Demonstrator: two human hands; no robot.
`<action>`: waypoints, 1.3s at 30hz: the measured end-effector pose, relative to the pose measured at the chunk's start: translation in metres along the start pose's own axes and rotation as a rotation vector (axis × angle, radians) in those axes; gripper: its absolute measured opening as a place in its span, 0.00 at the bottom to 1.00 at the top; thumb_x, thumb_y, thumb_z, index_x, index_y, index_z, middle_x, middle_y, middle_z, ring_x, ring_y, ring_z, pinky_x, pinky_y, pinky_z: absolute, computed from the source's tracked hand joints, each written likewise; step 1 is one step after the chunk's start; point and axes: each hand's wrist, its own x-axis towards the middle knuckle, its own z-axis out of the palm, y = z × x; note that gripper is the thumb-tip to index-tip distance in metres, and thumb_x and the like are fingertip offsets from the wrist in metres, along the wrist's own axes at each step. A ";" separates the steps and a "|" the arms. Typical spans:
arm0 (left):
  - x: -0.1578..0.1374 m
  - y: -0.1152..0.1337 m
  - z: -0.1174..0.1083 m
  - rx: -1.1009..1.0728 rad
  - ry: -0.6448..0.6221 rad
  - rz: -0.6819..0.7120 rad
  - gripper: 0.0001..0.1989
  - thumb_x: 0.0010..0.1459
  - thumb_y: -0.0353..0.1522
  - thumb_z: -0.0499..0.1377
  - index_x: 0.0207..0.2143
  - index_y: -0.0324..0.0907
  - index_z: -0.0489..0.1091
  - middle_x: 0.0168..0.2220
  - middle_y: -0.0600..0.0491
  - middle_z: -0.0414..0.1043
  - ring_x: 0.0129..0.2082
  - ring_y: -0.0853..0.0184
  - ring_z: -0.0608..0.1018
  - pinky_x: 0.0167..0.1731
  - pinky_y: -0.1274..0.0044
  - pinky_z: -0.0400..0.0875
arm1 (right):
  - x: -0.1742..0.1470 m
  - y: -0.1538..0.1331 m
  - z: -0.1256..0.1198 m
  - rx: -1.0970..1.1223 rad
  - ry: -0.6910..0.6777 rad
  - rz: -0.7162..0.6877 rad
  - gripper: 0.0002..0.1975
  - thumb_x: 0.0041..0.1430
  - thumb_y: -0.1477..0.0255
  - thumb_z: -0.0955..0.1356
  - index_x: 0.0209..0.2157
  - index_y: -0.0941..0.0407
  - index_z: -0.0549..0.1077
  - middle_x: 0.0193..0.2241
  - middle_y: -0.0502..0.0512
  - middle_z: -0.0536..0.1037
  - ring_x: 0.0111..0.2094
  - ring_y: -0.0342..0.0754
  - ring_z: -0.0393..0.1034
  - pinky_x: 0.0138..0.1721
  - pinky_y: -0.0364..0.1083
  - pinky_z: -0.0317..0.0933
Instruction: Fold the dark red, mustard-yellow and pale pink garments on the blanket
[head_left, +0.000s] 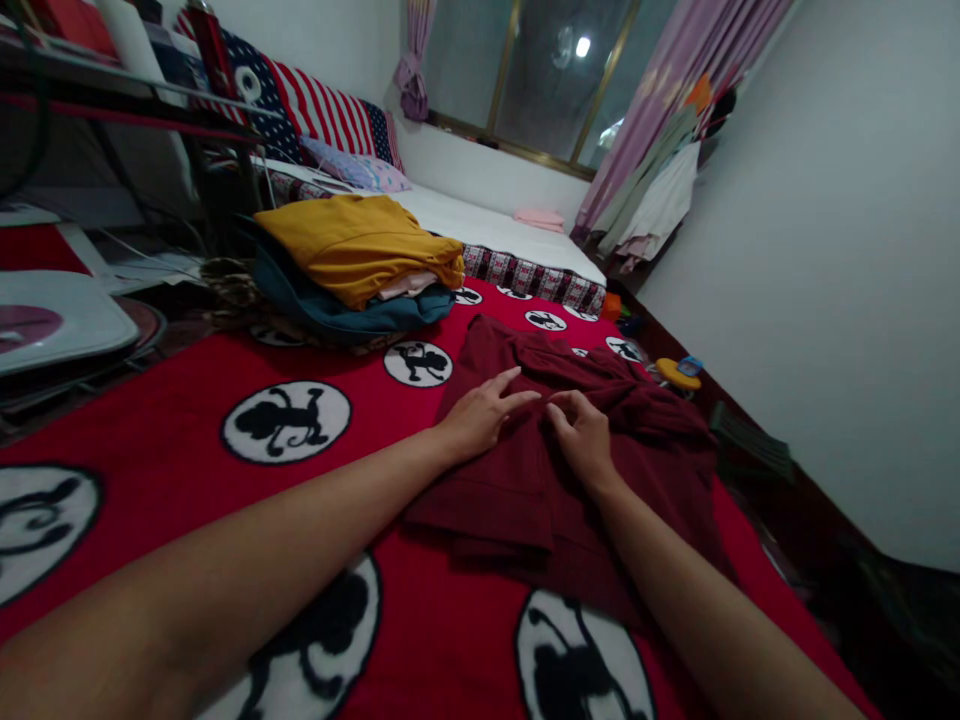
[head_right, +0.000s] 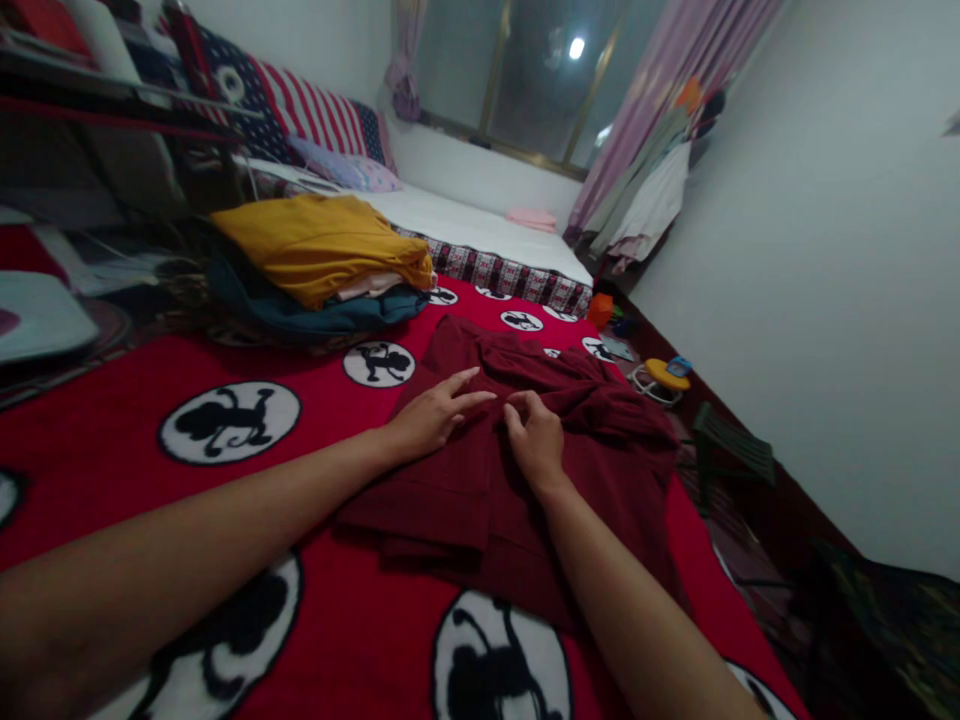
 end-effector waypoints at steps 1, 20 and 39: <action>0.001 0.001 -0.001 -0.009 -0.024 0.056 0.30 0.57 0.20 0.54 0.60 0.52 0.63 0.68 0.48 0.48 0.62 0.61 0.63 0.57 0.68 0.64 | -0.003 0.003 0.001 0.034 0.006 0.030 0.10 0.57 0.64 0.64 0.33 0.55 0.73 0.30 0.55 0.79 0.32 0.50 0.73 0.37 0.47 0.64; 0.020 -0.015 -0.025 -0.872 0.620 -0.148 0.07 0.53 0.24 0.53 0.35 0.38 0.69 0.34 0.51 0.74 0.33 0.69 0.76 0.40 0.76 0.71 | -0.022 -0.026 -0.002 0.135 -0.062 -0.096 0.06 0.52 0.68 0.65 0.27 0.55 0.72 0.23 0.50 0.74 0.25 0.46 0.67 0.30 0.44 0.60; 0.026 -0.002 -0.051 -0.933 0.799 -0.134 0.02 0.58 0.28 0.57 0.34 0.38 0.68 0.36 0.50 0.76 0.37 0.68 0.78 0.40 0.78 0.72 | -0.078 -0.113 0.018 1.346 -0.683 0.512 0.20 0.41 0.79 0.72 0.39 0.51 0.76 0.39 0.48 0.78 0.43 0.47 0.73 0.51 0.47 0.64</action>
